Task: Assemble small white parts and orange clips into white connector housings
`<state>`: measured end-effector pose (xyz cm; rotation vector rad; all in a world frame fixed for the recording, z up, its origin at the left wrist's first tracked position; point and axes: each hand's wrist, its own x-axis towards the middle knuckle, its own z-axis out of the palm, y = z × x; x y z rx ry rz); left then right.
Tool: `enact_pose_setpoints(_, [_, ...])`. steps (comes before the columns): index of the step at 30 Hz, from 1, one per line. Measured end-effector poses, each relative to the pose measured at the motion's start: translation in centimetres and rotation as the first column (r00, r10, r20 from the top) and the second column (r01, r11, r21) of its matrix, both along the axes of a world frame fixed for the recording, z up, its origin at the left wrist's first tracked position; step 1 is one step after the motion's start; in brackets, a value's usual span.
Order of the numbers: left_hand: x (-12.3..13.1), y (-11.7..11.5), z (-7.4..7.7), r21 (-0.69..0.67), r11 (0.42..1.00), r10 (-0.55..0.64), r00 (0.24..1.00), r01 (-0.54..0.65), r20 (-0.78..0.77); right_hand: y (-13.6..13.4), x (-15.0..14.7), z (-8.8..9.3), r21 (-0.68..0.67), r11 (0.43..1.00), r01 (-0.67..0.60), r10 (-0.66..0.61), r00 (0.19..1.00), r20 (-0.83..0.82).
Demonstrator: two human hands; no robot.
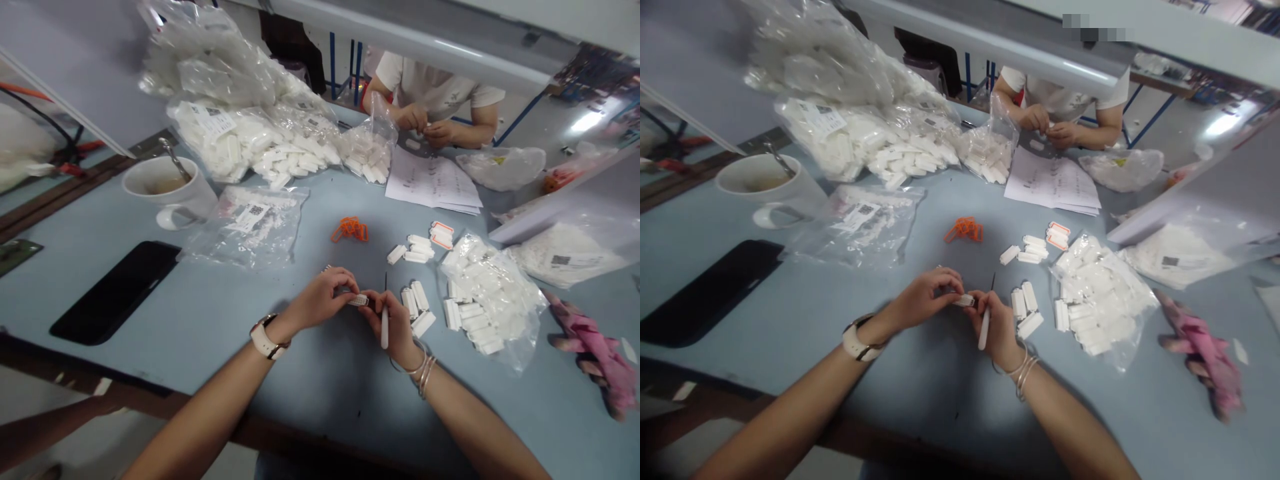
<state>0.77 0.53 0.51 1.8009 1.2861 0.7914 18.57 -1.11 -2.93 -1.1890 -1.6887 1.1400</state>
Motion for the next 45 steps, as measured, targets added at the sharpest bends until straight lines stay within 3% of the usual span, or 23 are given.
enact_pose_setpoints(16, [0.2,-0.1,-0.7,0.037,0.999,-0.028,0.999,0.029,-0.039,0.0,-0.1,0.5,0.034,0.999,0.005,-0.005,1.000,-0.005])
enact_pose_setpoints(22, [0.1,-0.1,-0.5,-0.086,0.995,-0.062,0.997,0.058,-0.037,0.0,-0.1,0.2,0.044,0.999,0.026,-0.026,1.000,0.001])
enact_pose_setpoints(31, [0.2,-0.4,-0.3,-0.139,0.989,-0.040,0.999,0.042,0.021,-0.1,-0.1,0.8,0.038,0.999,-0.025,0.027,0.999,-0.039])
enact_pose_setpoints(37, [-0.1,-0.1,0.0,-0.128,0.992,-0.011,1.000,0.013,0.016,-0.1,-0.2,0.6,0.031,1.000,0.003,-0.002,1.000,-0.029])
enact_pose_setpoints(39, [-1.0,0.3,0.5,-0.132,0.991,0.032,0.999,-0.032,0.004,-0.1,-0.2,0.6,0.036,0.999,0.021,-0.020,1.000,-0.022])
enact_pose_setpoints(41, [-2.4,0.8,0.9,-0.127,0.970,0.205,0.978,-0.207,-0.033,-0.1,-0.3,0.6,0.036,0.999,0.030,-0.029,0.999,-0.022])
enact_pose_setpoints(43, [-3.7,1.1,1.0,-0.064,0.944,0.309,0.935,-0.325,-0.175,-0.1,-0.2,0.6,0.025,0.999,0.034,-0.033,0.999,-0.018])
enact_pose_setpoints(45, [-4.6,1.3,0.7,0.014,0.944,0.313,0.884,-0.328,-0.348,0.0,-0.2,0.6,0.013,0.999,0.035,-0.035,0.999,-0.018])
